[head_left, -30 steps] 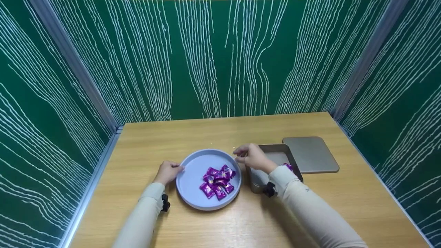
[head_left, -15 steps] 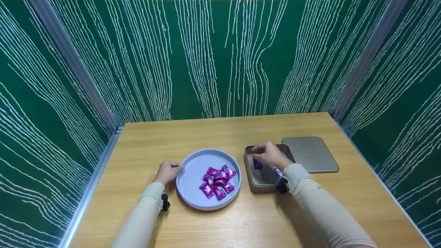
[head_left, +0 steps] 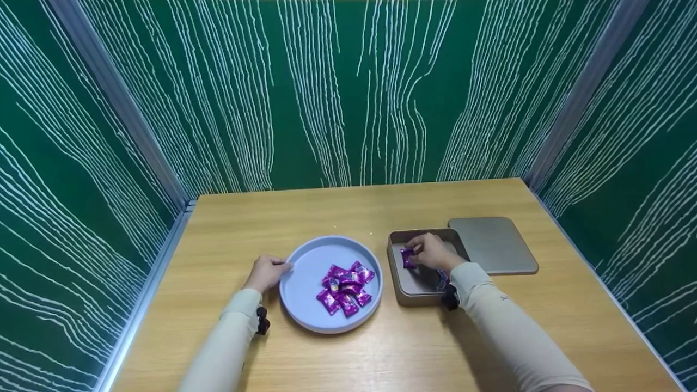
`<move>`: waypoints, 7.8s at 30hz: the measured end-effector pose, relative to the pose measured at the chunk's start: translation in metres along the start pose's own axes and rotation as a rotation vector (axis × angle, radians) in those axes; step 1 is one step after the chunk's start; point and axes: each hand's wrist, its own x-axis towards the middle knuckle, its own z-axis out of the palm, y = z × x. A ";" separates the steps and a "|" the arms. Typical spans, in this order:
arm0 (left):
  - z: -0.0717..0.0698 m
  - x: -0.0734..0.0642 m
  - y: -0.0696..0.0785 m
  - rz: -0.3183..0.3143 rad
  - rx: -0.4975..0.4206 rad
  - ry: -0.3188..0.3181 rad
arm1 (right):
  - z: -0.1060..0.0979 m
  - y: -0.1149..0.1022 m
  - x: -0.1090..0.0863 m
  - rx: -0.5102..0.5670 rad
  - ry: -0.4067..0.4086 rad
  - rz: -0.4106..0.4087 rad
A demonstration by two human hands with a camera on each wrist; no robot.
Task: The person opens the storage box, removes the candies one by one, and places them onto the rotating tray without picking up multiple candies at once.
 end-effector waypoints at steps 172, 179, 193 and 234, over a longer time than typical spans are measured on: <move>0.078 -0.040 0.173 0.550 0.459 -0.326 | -0.040 -0.036 -0.108 0.061 0.398 -0.164; 0.095 -0.044 0.185 0.606 0.511 -0.345 | -0.048 -0.015 -0.121 0.025 0.423 -0.052; 0.129 -0.047 0.201 0.701 0.629 -0.359 | -0.060 0.026 -0.131 -0.043 0.248 0.297; 0.246 -0.044 0.215 0.867 0.826 -0.494 | -0.044 0.067 -0.142 0.499 0.040 0.342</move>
